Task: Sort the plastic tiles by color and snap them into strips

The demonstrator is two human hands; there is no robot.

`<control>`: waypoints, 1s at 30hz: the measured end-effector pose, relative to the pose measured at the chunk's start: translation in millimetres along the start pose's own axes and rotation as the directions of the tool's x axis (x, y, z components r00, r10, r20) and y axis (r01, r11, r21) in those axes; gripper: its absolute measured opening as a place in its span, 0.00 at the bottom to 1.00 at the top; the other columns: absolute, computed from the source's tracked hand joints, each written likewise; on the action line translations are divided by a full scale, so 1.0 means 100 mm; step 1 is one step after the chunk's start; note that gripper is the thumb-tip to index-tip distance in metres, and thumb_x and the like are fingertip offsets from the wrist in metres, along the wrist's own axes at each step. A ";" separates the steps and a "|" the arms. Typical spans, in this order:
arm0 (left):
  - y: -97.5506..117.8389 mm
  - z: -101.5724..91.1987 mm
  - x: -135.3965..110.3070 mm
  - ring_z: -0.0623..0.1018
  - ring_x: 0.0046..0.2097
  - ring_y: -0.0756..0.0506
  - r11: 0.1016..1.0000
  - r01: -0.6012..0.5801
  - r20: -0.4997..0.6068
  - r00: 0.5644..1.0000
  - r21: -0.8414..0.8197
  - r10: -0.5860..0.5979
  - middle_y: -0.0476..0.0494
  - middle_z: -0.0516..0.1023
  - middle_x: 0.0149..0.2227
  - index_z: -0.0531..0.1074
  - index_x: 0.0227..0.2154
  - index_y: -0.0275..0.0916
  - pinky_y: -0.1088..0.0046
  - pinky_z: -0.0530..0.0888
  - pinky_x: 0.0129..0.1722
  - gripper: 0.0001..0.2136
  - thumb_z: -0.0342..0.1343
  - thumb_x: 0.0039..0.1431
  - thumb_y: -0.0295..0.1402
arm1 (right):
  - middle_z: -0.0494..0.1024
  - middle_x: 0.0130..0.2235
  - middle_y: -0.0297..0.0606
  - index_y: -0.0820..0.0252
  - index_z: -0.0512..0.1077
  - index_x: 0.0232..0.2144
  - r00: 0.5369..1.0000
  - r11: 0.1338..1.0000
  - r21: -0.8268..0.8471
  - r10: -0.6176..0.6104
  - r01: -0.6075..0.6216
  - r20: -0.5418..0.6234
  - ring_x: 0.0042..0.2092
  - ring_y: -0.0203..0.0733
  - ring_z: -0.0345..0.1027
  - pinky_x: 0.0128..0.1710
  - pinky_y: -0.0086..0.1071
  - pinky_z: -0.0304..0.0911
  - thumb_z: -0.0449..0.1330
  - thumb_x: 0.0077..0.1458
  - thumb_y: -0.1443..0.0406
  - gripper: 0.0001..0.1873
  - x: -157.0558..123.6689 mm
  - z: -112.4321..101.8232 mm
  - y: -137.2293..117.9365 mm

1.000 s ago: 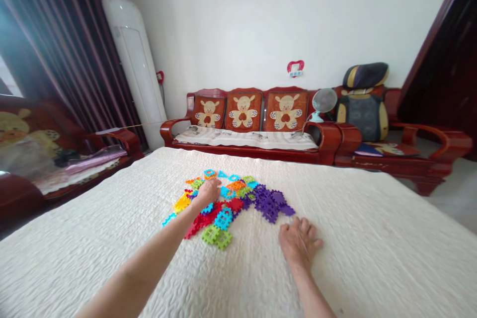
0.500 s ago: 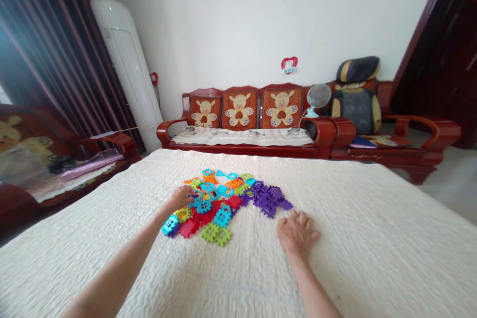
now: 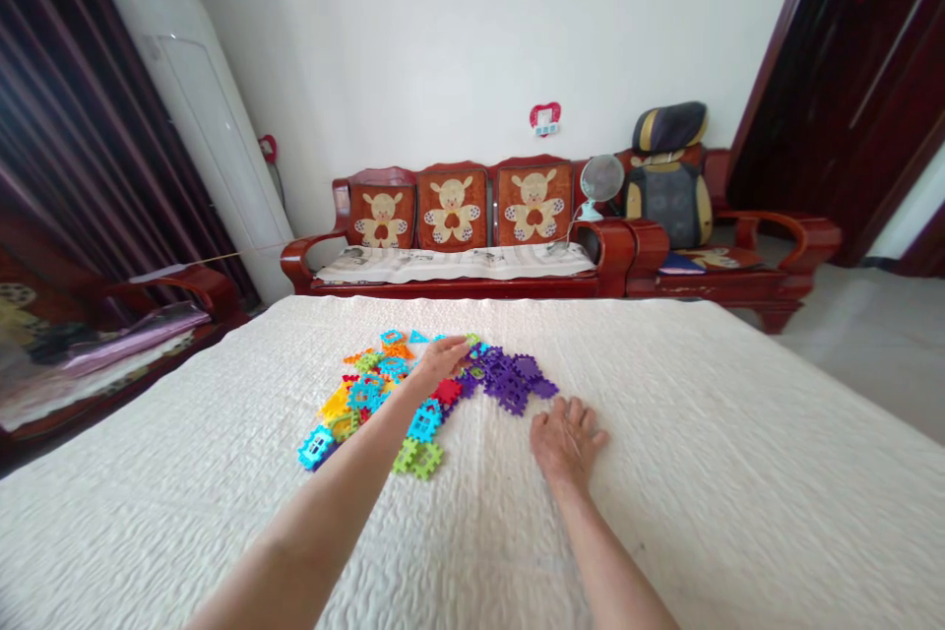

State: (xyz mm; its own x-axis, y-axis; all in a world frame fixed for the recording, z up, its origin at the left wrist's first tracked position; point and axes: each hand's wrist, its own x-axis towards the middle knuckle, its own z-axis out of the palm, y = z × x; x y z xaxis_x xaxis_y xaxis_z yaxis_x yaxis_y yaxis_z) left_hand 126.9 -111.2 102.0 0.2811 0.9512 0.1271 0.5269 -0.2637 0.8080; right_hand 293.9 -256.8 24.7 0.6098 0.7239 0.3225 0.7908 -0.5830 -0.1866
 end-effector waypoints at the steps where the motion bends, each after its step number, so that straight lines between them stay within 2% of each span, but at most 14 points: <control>1: 0.03 -0.01 0.01 0.76 0.30 0.52 1.000 -0.008 -0.007 1.000 0.008 0.008 0.46 0.79 0.30 0.73 0.49 0.35 0.79 0.70 0.29 0.17 0.49 0.60 0.35 | 0.67 0.50 0.50 0.63 0.69 0.47 1.000 1.000 0.001 -0.001 0.001 0.001 0.52 0.54 0.58 0.47 0.48 0.54 0.46 0.58 0.63 0.18 0.00 0.00 0.00; 2: 0.02 -0.04 0.00 0.77 0.32 0.51 1.000 -0.014 -0.017 1.000 0.027 0.015 0.45 0.80 0.34 0.71 0.51 0.36 0.78 0.71 0.32 0.18 0.49 0.61 0.35 | 0.67 0.49 0.50 0.63 0.68 0.46 1.000 1.000 0.004 -0.001 0.001 0.000 0.52 0.54 0.58 0.47 0.48 0.54 0.46 0.58 0.63 0.18 0.00 0.01 0.00; 4: -0.05 -0.18 -0.07 0.77 0.38 0.47 0.996 -0.022 -0.026 0.999 0.088 0.025 0.43 0.80 0.37 0.74 0.48 0.37 0.73 0.72 0.40 0.16 0.50 0.59 0.32 | 0.68 0.49 0.50 0.63 0.68 0.46 1.000 1.000 0.014 0.000 0.000 -0.005 0.52 0.54 0.58 0.47 0.49 0.54 0.46 0.59 0.63 0.18 0.00 0.02 0.00; 6: -0.20 -0.32 -0.21 0.77 0.43 0.44 0.988 -0.030 -0.009 0.999 0.152 0.031 0.42 0.80 0.39 0.77 0.43 0.37 0.69 0.71 0.46 0.13 0.52 0.57 0.31 | 0.67 0.49 0.50 0.63 0.68 0.46 1.000 1.000 0.024 0.005 -0.005 -0.002 0.52 0.54 0.58 0.47 0.49 0.54 0.46 0.58 0.63 0.18 0.01 0.04 0.01; 8: -0.38 -0.40 -0.41 0.76 0.47 0.42 0.974 -0.066 0.038 0.998 0.215 0.059 0.42 0.80 0.42 0.77 0.42 0.38 0.66 0.69 0.51 0.13 0.55 0.54 0.32 | 0.67 0.50 0.50 0.63 0.68 0.47 1.000 0.999 0.031 0.012 -0.013 0.012 0.53 0.54 0.58 0.47 0.50 0.53 0.45 0.58 0.63 0.19 0.02 0.05 0.01; 9: -0.47 -0.41 -0.51 0.75 0.49 0.41 0.960 -0.109 0.070 0.993 0.256 0.094 0.42 0.79 0.45 0.77 0.44 0.39 0.65 0.67 0.53 0.15 0.57 0.52 0.33 | 0.67 0.50 0.50 0.63 0.68 0.47 1.000 0.999 0.034 0.018 -0.019 0.022 0.53 0.54 0.57 0.48 0.51 0.53 0.45 0.58 0.63 0.19 0.03 0.05 0.01; 10: -0.56 -0.41 -0.60 0.73 0.52 0.40 0.922 -0.201 0.127 0.978 0.331 0.167 0.41 0.77 0.48 0.75 0.46 0.40 0.64 0.66 0.55 0.18 0.58 0.51 0.36 | 0.67 0.50 0.50 0.63 0.68 0.47 0.999 0.999 0.035 0.023 -0.024 0.030 0.53 0.54 0.57 0.48 0.51 0.53 0.45 0.58 0.63 0.19 0.03 0.06 0.01; 12: -0.71 -0.39 -0.75 0.68 0.56 0.38 0.820 -0.355 0.203 0.934 0.449 0.293 0.39 0.73 0.53 0.73 0.49 0.40 0.60 0.64 0.57 0.21 0.58 0.51 0.39 | 0.67 0.51 0.50 0.63 0.68 0.47 0.999 0.999 0.036 0.028 -0.029 0.036 0.53 0.54 0.57 0.48 0.51 0.54 0.45 0.58 0.63 0.19 0.03 0.06 0.01; 14: -0.81 -0.40 -0.82 0.65 0.59 0.37 0.739 -0.414 0.226 0.910 0.532 0.347 0.39 0.71 0.54 0.72 0.49 0.40 0.58 0.63 0.58 0.20 0.56 0.53 0.39 | 0.67 0.52 0.50 0.63 0.68 0.47 0.999 0.999 0.036 0.029 -0.031 0.034 0.54 0.54 0.57 0.48 0.51 0.54 0.44 0.58 0.63 0.20 0.03 0.06 0.01; 16: -0.86 -0.45 -0.83 0.64 0.59 0.38 0.707 -0.385 0.209 0.922 0.593 0.327 0.41 0.72 0.53 0.73 0.47 0.41 0.58 0.62 0.58 0.18 0.55 0.53 0.35 | 0.66 0.52 0.50 0.63 0.68 0.48 0.999 0.999 0.034 0.027 -0.028 0.031 0.54 0.54 0.57 0.48 0.51 0.54 0.44 0.59 0.63 0.20 0.03 0.07 0.01; 20: -0.81 -0.56 -0.80 0.65 0.57 0.37 0.678 -0.243 0.105 0.966 0.694 0.238 0.39 0.72 0.50 0.73 0.46 0.40 0.58 0.64 0.54 0.18 0.52 0.51 0.28 | 0.66 0.52 0.51 0.63 0.68 0.48 0.999 0.999 0.033 0.026 -0.027 0.027 0.54 0.54 0.57 0.48 0.51 0.54 0.44 0.59 0.63 0.20 0.04 0.08 0.01; 23: -0.71 -0.51 -0.82 0.68 0.53 0.40 0.686 -0.268 0.093 0.955 0.676 0.282 0.40 0.73 0.47 0.74 0.44 0.41 0.61 0.65 0.52 0.15 0.49 0.56 0.28 | 0.66 0.52 0.52 0.63 0.69 0.48 0.999 0.999 0.030 0.025 -0.026 0.027 0.53 0.54 0.57 0.48 0.51 0.53 0.44 0.59 0.63 0.20 0.04 0.08 0.01; 26: -0.60 -0.31 -0.87 0.67 0.52 0.39 0.680 -0.340 0.155 0.935 0.649 0.320 0.39 0.73 0.45 0.76 0.37 0.41 0.61 0.65 0.52 0.12 0.49 0.60 0.36 | 0.66 0.52 0.51 0.63 0.69 0.47 0.999 0.999 0.029 0.030 -0.031 0.038 0.54 0.55 0.57 0.49 0.51 0.53 0.45 0.59 0.62 0.20 0.04 0.07 0.01; 30: -0.54 -0.04 -0.85 0.65 0.54 0.35 0.672 -0.251 0.128 0.965 0.696 0.229 0.37 0.72 0.47 0.77 0.37 0.39 0.58 0.66 0.51 0.15 0.53 0.56 0.44 | 0.66 0.53 0.51 0.62 0.68 0.48 0.999 0.999 0.025 0.029 -0.030 0.029 0.54 0.54 0.57 0.49 0.51 0.52 0.44 0.59 0.62 0.20 0.03 0.07 0.01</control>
State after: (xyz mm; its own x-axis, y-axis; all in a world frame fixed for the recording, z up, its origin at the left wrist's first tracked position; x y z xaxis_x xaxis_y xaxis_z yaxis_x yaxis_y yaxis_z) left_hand 71.4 -177.5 50.3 0.4942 0.8373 0.2339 0.8421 -0.5279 0.1104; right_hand 296.9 -252.4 18.8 0.6339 0.7170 0.2899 0.7732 -0.5949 -0.2194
